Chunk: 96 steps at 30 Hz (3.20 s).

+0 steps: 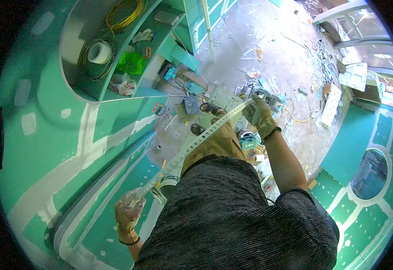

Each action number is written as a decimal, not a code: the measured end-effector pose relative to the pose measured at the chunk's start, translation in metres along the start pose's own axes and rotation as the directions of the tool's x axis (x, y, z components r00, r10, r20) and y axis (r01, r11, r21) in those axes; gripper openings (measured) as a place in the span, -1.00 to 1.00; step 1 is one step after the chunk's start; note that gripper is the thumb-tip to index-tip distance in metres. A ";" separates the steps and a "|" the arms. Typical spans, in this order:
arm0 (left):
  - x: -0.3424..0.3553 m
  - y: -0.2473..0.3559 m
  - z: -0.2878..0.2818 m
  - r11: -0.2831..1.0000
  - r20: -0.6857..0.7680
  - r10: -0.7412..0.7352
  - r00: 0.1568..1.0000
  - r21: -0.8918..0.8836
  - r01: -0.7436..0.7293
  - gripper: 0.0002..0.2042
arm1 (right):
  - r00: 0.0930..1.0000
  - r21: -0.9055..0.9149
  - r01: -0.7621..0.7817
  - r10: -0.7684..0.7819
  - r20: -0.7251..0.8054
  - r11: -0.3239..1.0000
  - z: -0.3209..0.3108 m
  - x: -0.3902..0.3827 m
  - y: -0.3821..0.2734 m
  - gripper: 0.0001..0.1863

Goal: Apply drywall corner bead and joint compound to a curved niche.

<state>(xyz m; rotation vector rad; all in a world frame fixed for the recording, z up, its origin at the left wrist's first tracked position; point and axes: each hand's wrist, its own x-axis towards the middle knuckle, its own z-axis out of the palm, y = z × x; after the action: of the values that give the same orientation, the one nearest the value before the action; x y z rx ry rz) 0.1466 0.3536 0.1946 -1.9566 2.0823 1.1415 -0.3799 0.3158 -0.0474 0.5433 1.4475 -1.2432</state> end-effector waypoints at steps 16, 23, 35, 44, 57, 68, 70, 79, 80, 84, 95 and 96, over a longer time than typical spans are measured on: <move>-0.042 -0.031 -0.003 0.994 -0.125 0.106 0.987 0.005 -0.106 -0.62 | 0.965 0.107 0.218 -0.231 0.125 0.970 0.034 0.018 -0.060 -0.81; -0.051 -0.039 -0.013 0.873 -0.149 -0.346 0.926 -0.412 0.260 -0.68 | 0.953 0.127 0.160 -0.187 0.239 0.979 0.130 0.070 -0.089 -0.80; 0.081 0.055 -0.072 0.970 -0.554 -0.242 0.796 -0.152 0.189 -0.65 | 0.636 0.204 0.218 -0.297 0.712 0.954 0.413 0.239 -0.147 -0.75; 0.206 0.120 -0.111 0.949 -0.781 -0.305 0.544 -0.298 0.105 -0.59 | 0.772 0.332 -0.095 -0.141 0.619 0.938 0.571 0.194 -0.186 -0.76; 0.288 0.159 -0.129 0.967 -0.805 -0.253 0.537 -0.232 0.107 -0.57 | 0.803 0.413 -0.195 -0.097 0.588 0.890 0.633 0.230 -0.214 -0.76; 0.300 0.166 -0.134 0.971 -0.830 -0.237 0.504 -0.221 0.091 -0.55 | 0.792 0.407 -0.237 -0.068 0.607 0.882 0.643 0.251 -0.221 -0.76; 0.303 0.160 -0.134 0.962 -0.837 -0.271 0.475 -0.254 0.102 -0.55 | 0.772 0.413 -0.256 -0.072 0.631 0.874 0.644 0.257 -0.215 -0.73; 0.292 0.160 -0.137 0.955 -0.831 -0.268 0.487 -0.294 0.024 -0.54 | 0.722 0.359 -0.179 -0.126 0.680 0.916 0.624 0.258 -0.202 -0.72; 0.301 0.161 -0.138 0.948 -0.807 -0.268 0.527 -0.318 -0.005 -0.48 | 0.717 0.369 -0.158 -0.151 0.681 0.916 0.622 0.295 -0.221 -0.72; 0.284 0.170 -0.146 0.948 -0.814 -0.306 0.494 -0.309 0.078 -0.50 | 0.448 0.249 0.221 -0.325 0.833 0.943 0.602 0.240 -0.191 -0.70; 0.284 0.177 -0.153 0.960 -0.841 -0.224 0.492 -0.276 -0.035 -0.50 | 0.671 0.145 -0.191 0.021 0.741 0.971 0.582 0.246 -0.205 -0.70; 0.281 0.176 -0.154 0.958 -0.838 -0.226 0.496 -0.283 -0.041 -0.49 | 0.744 0.202 -0.212 0.024 0.668 0.956 0.584 0.234 -0.201 -0.69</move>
<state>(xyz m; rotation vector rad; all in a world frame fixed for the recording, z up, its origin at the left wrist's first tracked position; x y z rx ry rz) 0.0035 0.0208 0.2423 -3.2446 2.1509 0.3730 -0.3710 -0.3430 -0.0946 0.3074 0.6338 -1.3513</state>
